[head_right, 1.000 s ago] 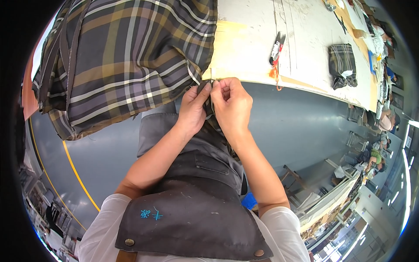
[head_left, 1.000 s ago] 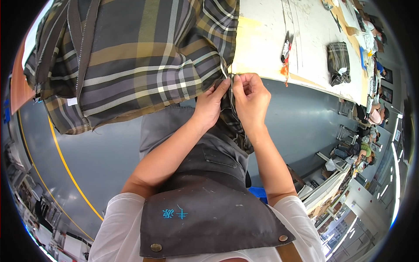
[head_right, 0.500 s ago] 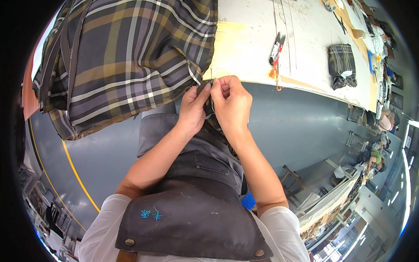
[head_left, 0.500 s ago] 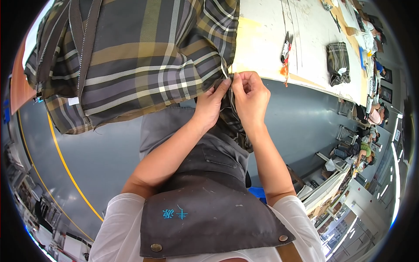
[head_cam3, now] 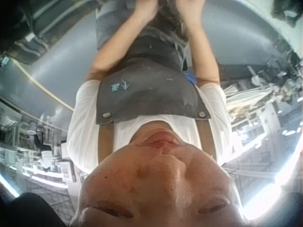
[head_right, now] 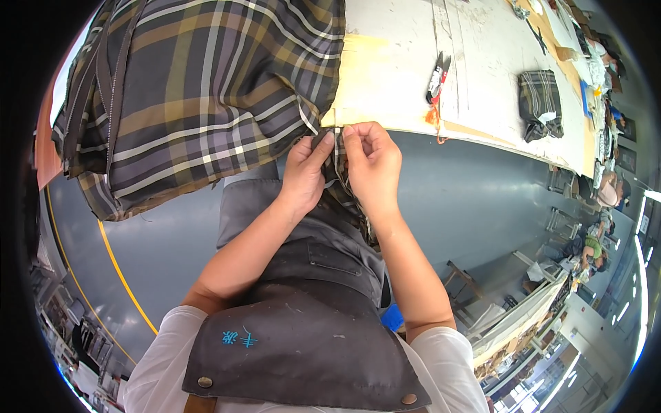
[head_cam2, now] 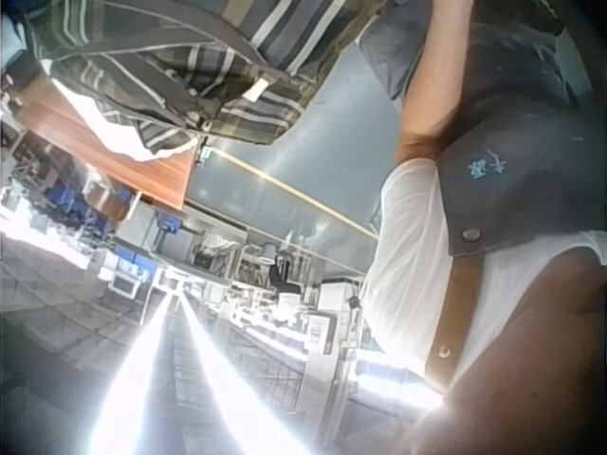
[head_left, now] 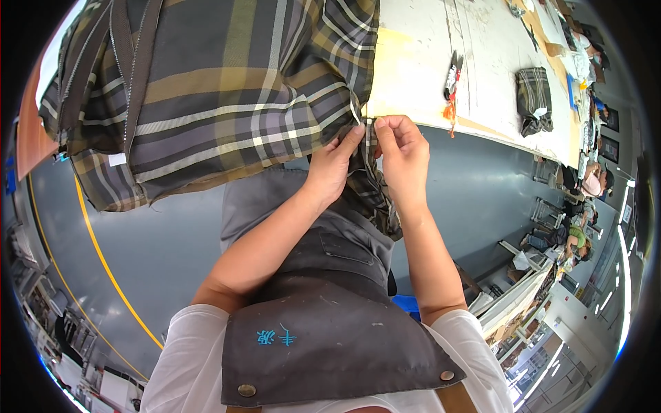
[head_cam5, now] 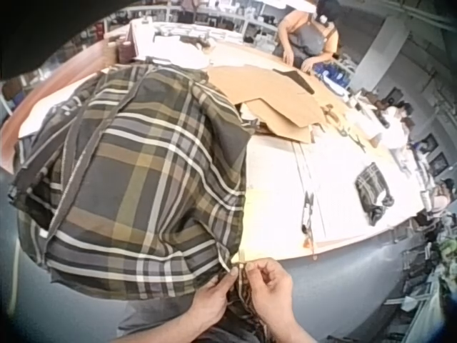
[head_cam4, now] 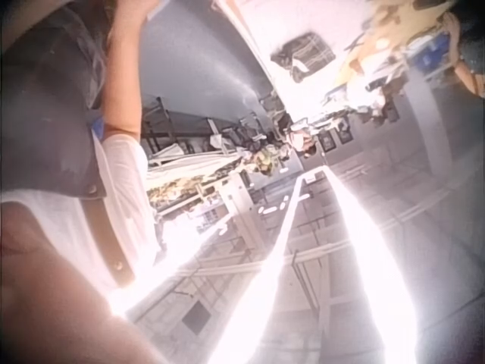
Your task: Sewing or assembling a plaid fabric pouch with a zipper in a workshop setting.
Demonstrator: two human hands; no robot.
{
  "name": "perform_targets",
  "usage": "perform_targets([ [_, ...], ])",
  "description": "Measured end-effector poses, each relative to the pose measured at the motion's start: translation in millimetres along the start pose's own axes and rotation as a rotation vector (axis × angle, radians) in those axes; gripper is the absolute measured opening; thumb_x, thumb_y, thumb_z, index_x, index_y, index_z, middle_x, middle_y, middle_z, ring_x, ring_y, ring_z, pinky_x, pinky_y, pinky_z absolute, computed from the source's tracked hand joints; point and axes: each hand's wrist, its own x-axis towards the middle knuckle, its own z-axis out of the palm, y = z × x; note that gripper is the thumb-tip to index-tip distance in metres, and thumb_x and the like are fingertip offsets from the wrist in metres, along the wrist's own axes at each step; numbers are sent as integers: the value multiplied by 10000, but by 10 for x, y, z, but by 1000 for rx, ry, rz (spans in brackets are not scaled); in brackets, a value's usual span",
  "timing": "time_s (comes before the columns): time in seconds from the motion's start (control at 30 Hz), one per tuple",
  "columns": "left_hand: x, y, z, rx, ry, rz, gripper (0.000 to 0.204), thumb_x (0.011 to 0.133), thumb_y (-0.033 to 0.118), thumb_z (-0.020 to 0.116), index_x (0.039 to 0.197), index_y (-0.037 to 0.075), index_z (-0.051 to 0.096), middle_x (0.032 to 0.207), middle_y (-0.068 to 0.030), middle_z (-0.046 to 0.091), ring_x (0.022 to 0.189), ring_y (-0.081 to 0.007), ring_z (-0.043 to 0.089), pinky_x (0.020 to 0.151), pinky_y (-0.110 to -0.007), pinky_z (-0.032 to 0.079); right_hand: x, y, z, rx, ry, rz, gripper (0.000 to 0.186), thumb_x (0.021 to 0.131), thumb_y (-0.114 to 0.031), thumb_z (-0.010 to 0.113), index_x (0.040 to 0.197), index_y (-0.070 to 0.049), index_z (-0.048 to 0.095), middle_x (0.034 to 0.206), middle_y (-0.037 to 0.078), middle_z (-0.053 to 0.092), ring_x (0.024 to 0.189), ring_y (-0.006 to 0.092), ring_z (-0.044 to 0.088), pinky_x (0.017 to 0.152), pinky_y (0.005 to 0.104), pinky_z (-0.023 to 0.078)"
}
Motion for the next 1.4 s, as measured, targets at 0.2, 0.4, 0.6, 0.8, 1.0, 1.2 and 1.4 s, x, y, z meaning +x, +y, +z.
perform_targets([
  [0.2,-8,-3,2,26,30,-5,137,897,155,534,941,29,568,888,-4,596,802,-47,530,718,-217,417,-42,-26,2,43,-32,50,63,824,-46,590,840,7,561,669,-13,564,570,27,498,507,174,410],
  [0.4,-12,1,-37,-22,3,-67,231,863,177,594,1021,9,587,997,-31,598,903,-83,532,808,-230,412,-57,-53,-34,55,-46,44,123,780,-10,619,882,28,561,755,25,584,622,40,525,571,172,445],
  [0.6,-1,-9,1,16,12,6,147,905,150,515,956,23,570,906,-17,602,810,-54,541,721,-221,434,-70,-39,-41,62,-73,12,158,765,-14,634,896,36,561,780,39,593,633,50,540,592,178,458],
  [0.8,16,-41,-28,27,-11,22,167,907,151,512,994,19,566,947,-21,602,859,-63,536,766,-231,423,1,-26,47,-118,46,-68,114,760,-54,659,806,24,589,683,29,612,566,53,531,550,200,459],
  [1.0,9,-34,-21,54,-11,45,176,909,150,509,1016,20,560,965,-24,598,884,-66,529,798,-234,412,22,-39,63,-188,69,-79,127,757,-72,677,788,18,595,661,23,607,561,54,526,541,207,453],
  [1.2,29,-44,-67,37,-12,21,165,908,135,506,1016,21,556,955,-16,595,877,-68,527,783,-227,410,-24,-93,-36,23,-109,-28,193,721,-17,694,868,24,575,733,10,579,652,57,539,569,194,454],
  [1.4,28,-38,-71,64,-49,33,179,910,147,505,1035,29,554,951,-10,592,860,-64,519,767,-223,401,45,-117,-76,136,-125,137,133,746,-12,672,843,32,593,700,15,580,598,60,525,538,191,443],
])
